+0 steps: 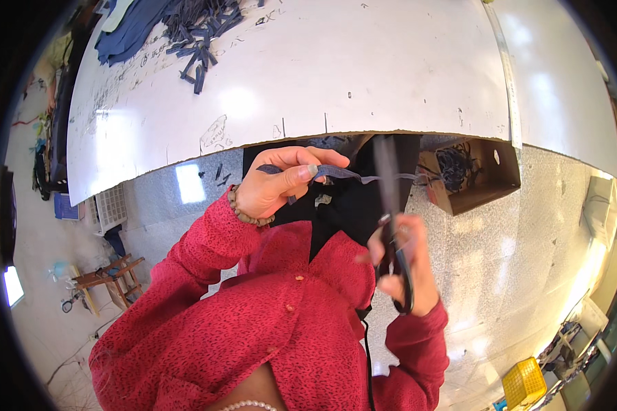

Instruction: Use scissors to cut thin blue fabric strips into smaller pieces on a workshop table.

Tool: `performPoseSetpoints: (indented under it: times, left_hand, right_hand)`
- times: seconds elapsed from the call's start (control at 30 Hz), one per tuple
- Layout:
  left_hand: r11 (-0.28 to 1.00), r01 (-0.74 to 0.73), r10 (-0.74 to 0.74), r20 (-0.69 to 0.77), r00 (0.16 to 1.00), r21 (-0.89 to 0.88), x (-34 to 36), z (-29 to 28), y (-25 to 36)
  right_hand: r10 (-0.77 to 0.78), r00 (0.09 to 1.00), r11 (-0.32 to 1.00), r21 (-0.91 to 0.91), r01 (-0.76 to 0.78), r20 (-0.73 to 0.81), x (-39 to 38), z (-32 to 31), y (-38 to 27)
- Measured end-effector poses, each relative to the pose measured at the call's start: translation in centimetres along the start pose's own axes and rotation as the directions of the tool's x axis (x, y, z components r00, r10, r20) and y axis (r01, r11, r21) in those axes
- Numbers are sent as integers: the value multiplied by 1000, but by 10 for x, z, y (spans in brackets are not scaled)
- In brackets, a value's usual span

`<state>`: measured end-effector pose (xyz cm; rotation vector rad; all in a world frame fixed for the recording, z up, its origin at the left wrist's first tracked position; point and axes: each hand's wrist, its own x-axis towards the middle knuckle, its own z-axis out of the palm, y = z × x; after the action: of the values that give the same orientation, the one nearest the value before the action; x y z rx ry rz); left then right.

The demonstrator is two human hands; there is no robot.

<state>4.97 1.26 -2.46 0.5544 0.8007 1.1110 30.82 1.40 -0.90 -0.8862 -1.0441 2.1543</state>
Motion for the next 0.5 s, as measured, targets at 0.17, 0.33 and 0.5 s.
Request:
performPoseSetpoints:
  times: [0.17,0.33,0.5]
  left_hand:
    - [977,-13,22,-37,999,213,7,3,-2]
    - [934,-133,139,7,990,333,5,7,-2]
    - [923,-137,152,-12,988,361,1,8,-5]
  right_hand:
    - [283,954,948,123,-294,100,-31,15,27]
    - [282,947,957,22,-289,153,-29,16,34]
    - [265,954,964,-40,-262,141,-22,17,28]
